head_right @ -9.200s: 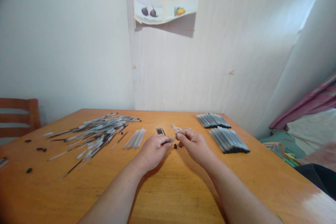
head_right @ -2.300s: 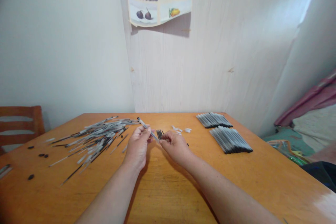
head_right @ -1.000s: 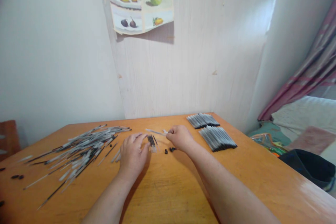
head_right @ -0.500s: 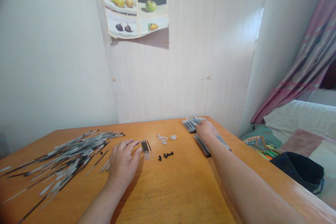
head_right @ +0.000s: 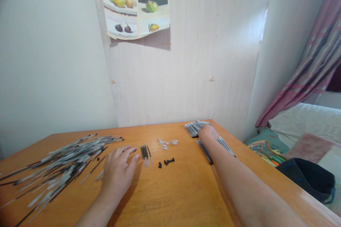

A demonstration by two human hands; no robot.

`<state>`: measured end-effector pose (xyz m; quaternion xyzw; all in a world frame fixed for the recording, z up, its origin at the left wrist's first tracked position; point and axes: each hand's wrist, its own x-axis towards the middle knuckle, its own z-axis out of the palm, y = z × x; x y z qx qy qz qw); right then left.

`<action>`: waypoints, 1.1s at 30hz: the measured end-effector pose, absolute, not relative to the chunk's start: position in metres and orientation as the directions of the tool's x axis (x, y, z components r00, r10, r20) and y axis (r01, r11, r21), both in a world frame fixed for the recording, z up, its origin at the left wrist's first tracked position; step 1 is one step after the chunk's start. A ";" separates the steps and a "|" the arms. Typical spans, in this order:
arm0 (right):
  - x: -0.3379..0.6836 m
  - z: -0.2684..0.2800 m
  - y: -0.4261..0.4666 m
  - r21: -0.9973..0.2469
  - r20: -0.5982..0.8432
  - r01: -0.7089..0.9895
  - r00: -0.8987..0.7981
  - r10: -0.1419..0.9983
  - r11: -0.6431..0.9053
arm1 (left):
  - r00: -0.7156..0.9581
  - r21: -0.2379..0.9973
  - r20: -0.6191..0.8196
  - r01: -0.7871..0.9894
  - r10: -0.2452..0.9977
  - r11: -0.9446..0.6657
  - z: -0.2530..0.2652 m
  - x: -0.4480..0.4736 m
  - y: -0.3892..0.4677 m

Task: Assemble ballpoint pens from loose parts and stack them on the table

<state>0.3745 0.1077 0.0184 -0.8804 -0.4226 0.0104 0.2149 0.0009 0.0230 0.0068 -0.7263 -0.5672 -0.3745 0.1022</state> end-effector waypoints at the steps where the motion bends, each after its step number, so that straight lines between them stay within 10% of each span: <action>1: 0.375 0.017 0.109 -0.383 0.162 0.740 0.644 0.748 -0.554 | 0.076 0.275 0.660 0.902 0.748 -0.334 0.007 0.001 0.023; 33: 0.374 0.028 0.091 -0.442 0.277 0.754 0.631 0.725 -0.487 | 0.015 0.362 0.668 0.867 0.744 -0.342 0.012 -0.005 0.026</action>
